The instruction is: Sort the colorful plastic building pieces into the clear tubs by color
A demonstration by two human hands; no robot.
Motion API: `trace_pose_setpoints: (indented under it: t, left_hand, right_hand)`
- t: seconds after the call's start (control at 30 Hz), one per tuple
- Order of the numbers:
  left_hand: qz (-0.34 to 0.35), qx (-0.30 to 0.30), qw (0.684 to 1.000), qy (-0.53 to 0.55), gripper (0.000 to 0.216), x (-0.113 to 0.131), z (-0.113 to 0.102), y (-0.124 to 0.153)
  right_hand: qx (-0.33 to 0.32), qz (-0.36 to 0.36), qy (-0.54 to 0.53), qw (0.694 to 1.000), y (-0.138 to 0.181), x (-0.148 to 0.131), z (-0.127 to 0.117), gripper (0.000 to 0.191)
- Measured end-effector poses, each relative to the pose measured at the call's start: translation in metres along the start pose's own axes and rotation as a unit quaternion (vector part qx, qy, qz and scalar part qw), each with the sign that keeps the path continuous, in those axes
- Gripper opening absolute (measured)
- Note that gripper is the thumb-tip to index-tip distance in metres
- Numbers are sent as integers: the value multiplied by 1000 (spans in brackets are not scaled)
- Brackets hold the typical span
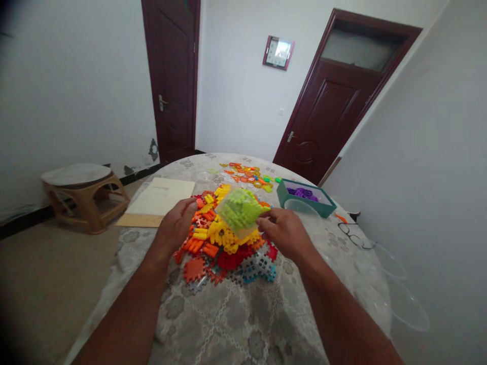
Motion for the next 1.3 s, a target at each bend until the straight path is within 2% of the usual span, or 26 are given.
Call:
trace_pose_setpoints:
  t: [0.07, 0.13, 0.23, 0.43, 0.53, 0.6, 0.7, 0.77, 0.83, 0.9, 0.97, 1.03, 1.07, 1.13, 1.2, 1.3]
  left_hand:
    - [2, -2, 1000, 9, 51, -3, 1, -1]
    - [5, -8, 1000, 16, 53, -5, 3, -1]
    - [15, -20, 999, 23, 54, -7, 6, -1]
    - [24, -41, 999, 12, 50, -9, 15, -3]
    - [23, -45, 999, -11, 48, -14, 23, -6]
    - [20, -39, 998, -37, 46, -20, 28, -7]
    - [61, -19, 994, -88, 47, -22, 38, -4]
    - [113, -7, 985, -127, 48, -19, 45, 0]
    - [160, -6, 973, -167, 50, -16, 55, 5]
    - [192, -12, 960, -204, 53, -13, 64, 10]
    - [210, -14, 949, -236, 53, -12, 71, 13]
    - [228, -22, 937, -263, 52, -13, 76, 11]
    - [235, -24, 932, -274, 52, -14, 78, 9]
    - [255, -30, 925, -280, 50, -17, 80, 5]
    - [276, -31, 920, -277, 48, -19, 80, 1]
    - [300, -32, 912, -277, 42, -21, 78, 0]
  right_hand:
    - [-39, 20, -129, 991, -12, 0, 26, 17]
    - [-73, 47, -251, 964, -22, 3, 47, 22]
    - [-101, 86, -395, 909, -32, 13, 70, 23]
    - [-135, 191, -587, 775, -44, 44, 94, 5]
    - [-172, 170, -657, 714, -50, 49, 94, 6]
    - [-191, 131, -683, 693, -51, 46, 88, 7]
    - [-180, 69, -696, 692, -44, 38, 64, 7]
    - [-135, 23, -687, 714, -33, 33, 37, 10]
    - [-50, -22, -646, 761, -19, 35, 2, 16]
    - [82, -59, -553, 827, 0, 43, -42, 23]
    - [237, -78, -388, 887, 23, 54, -90, 28]
    - [359, -65, -166, 916, 46, 66, -133, 32]
    - [396, -49, -54, 916, 55, 72, -152, 33]
    - [421, -12, 140, 896, 65, 90, -181, 35]
    - [409, 33, 284, 867, 67, 114, -201, 37]
    - [349, 136, 417, 828, 58, 156, -216, 40]
Point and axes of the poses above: each hand's wrist, its own y-axis away from the middle knuckle, its own z-axis out of the palm, x = y × z, the point moved 5 cm from there along -y, towards the middle knuckle, and after that the axes turned 7 degrees about -x, right-handed, at the moved point
